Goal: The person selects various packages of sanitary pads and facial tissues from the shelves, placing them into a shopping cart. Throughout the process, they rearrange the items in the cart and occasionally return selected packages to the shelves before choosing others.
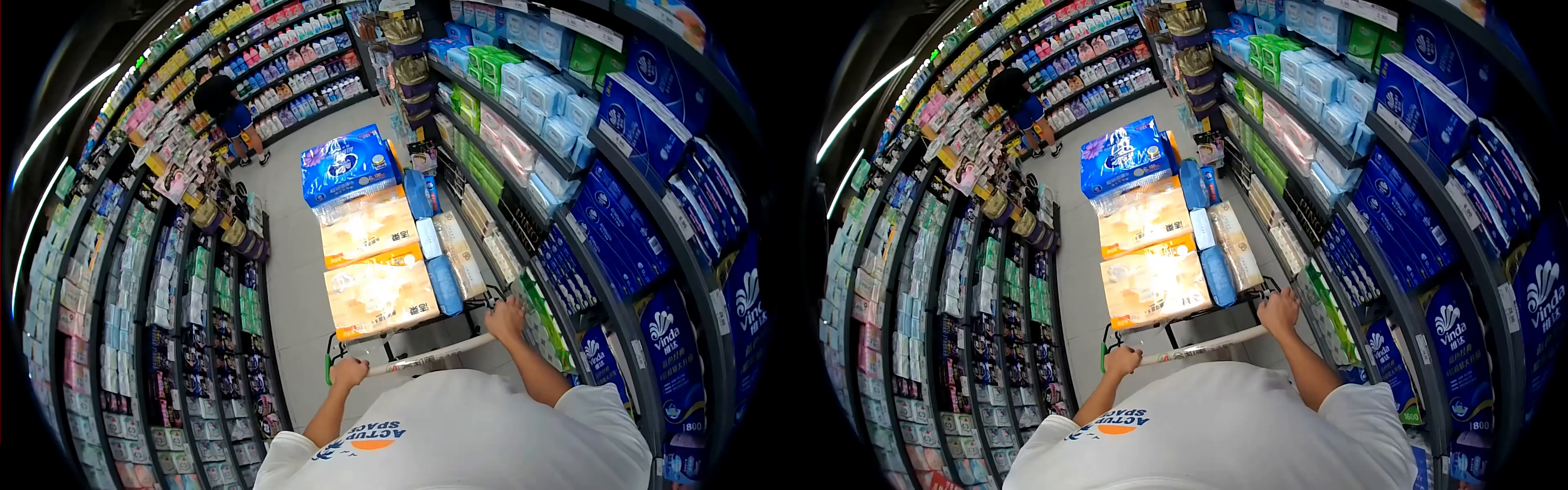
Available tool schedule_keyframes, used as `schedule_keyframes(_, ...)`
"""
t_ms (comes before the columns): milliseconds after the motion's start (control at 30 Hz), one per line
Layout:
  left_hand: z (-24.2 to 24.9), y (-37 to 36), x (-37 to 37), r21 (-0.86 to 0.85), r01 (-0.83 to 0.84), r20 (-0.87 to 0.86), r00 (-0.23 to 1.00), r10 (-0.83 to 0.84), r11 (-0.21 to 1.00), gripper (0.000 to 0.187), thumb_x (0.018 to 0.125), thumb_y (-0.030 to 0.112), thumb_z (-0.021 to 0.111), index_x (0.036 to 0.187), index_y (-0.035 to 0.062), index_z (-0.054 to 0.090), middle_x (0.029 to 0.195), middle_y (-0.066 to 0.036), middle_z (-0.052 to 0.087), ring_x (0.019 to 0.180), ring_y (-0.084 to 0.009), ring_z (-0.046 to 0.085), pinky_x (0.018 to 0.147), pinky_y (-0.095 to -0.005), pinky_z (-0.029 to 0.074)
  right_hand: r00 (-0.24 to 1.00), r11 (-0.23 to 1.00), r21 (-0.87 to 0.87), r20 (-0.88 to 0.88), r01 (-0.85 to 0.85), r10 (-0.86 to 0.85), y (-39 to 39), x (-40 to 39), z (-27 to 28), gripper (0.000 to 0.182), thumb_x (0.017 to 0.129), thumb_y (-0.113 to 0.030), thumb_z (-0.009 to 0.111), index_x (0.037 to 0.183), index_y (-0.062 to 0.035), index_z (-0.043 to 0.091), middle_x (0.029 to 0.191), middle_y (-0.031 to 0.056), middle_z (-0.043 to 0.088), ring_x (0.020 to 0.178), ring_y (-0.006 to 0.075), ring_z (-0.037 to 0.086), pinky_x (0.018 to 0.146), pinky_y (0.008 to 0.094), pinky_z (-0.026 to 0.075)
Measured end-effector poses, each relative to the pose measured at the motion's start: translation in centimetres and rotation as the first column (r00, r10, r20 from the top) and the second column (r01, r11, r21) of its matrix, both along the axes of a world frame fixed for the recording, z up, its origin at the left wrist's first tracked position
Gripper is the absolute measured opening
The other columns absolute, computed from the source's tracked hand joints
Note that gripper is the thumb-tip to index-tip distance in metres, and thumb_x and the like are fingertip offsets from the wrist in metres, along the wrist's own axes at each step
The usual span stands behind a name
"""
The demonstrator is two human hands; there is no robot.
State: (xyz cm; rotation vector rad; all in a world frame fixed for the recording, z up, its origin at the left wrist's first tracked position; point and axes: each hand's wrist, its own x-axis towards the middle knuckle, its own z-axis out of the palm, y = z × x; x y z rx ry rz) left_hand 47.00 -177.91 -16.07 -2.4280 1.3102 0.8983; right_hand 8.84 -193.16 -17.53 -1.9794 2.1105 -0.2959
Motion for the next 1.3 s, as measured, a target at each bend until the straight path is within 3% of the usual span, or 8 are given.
schedule_keyframes(233,0.2,3.5,-3.1,0.004,-0.029,0.049,0.998,0.029,1.0,0.046,0.082,0.044,0.043,0.094,0.013,0.075,0.098,-0.014,0.071,0.096,-0.0306,0.067,0.084,-0.0411,0.049,1.0,0.999,0.036,-0.002,-0.022,0.022,2.8,-1.9,0.6,0.033,0.078,-0.03,0.065,0.096,-0.0028,0.07,0.11,0.0186,0.057,0.113,0.0336,0.05,0.098,0.0446,0.038)
schedule_keyframes(400,1.2,5.4,-5.2,0.016,-0.068,0.051,0.996,0.068,0.998,0.043,0.082,0.041,0.042,0.089,0.0147,0.075,0.071,-0.004,0.071,0.084,-0.0212,0.069,0.078,-0.0356,0.05,0.999,0.998,-0.04,-0.01,-0.047,0.047,4.8,-3.4,1.0,0.029,0.079,-0.028,0.065,0.091,-0.0024,0.069,0.103,0.016,0.058,0.105,0.0317,0.053,0.091,0.0437,0.039)
schedule_keyframes(700,0.5,8.8,-5.1,0.118,-0.057,0.07,0.996,0.049,0.991,0.04,0.081,0.038,0.043,0.086,0.0128,0.074,0.069,-0.004,0.071,0.081,-0.0207,0.069,0.074,-0.0342,0.049,0.996,0.995,-0.046,0.016,-0.089,0.09,9.9,-4.8,0.8,0.028,0.078,-0.028,0.062,0.09,-0.0022,0.068,0.102,0.0169,0.057,0.103,0.0314,0.053,0.091,0.0432,0.038)
schedule_keyframes(967,1.3,12.4,-6.4,0.137,-0.089,0.034,0.996,0.085,0.987,0.036,0.076,0.036,0.048,0.084,0.014,0.075,0.081,-0.004,0.073,0.086,-0.0198,0.068,0.078,-0.034,0.049,0.994,0.993,-0.025,0.011,-0.113,0.113,14.8,-6.1,1.0,0.031,0.076,-0.029,0.064,0.094,-0.0042,0.07,0.104,0.0175,0.056,0.103,0.0335,0.052,0.091,0.045,0.038)
schedule_keyframes(1167,-0.1,16.0,-6.8,0.109,-0.093,0.079,0.993,0.084,0.99,0.033,0.071,0.034,0.05,0.081,0.0156,0.077,0.09,-0.004,0.073,0.093,-0.0213,0.068,0.083,-0.0369,0.048,0.975,0.967,0.148,-0.048,-0.208,0.217,17.7,-7.6,1.7,0.04,0.075,-0.034,0.067,0.1,-0.0021,0.068,0.113,0.0185,0.053,0.107,0.0335,0.05,0.092,0.0457,0.039)
schedule_keyframes(1300,-0.1,18.8,-7.8,0.082,-0.063,0.115,0.992,0.053,0.995,0.036,0.075,0.033,0.049,0.086,0.0139,0.076,0.098,-0.009,0.072,0.096,-0.0242,0.067,0.087,-0.0386,0.046,0.955,0.933,0.23,-0.047,-0.276,0.294,19.4,-8.9,1.2,0.045,0.077,-0.037,0.067,0.104,0.0004,0.066,0.115,0.0203,0.052,0.111,0.0356,0.051,0.092,0.0439,0.046)
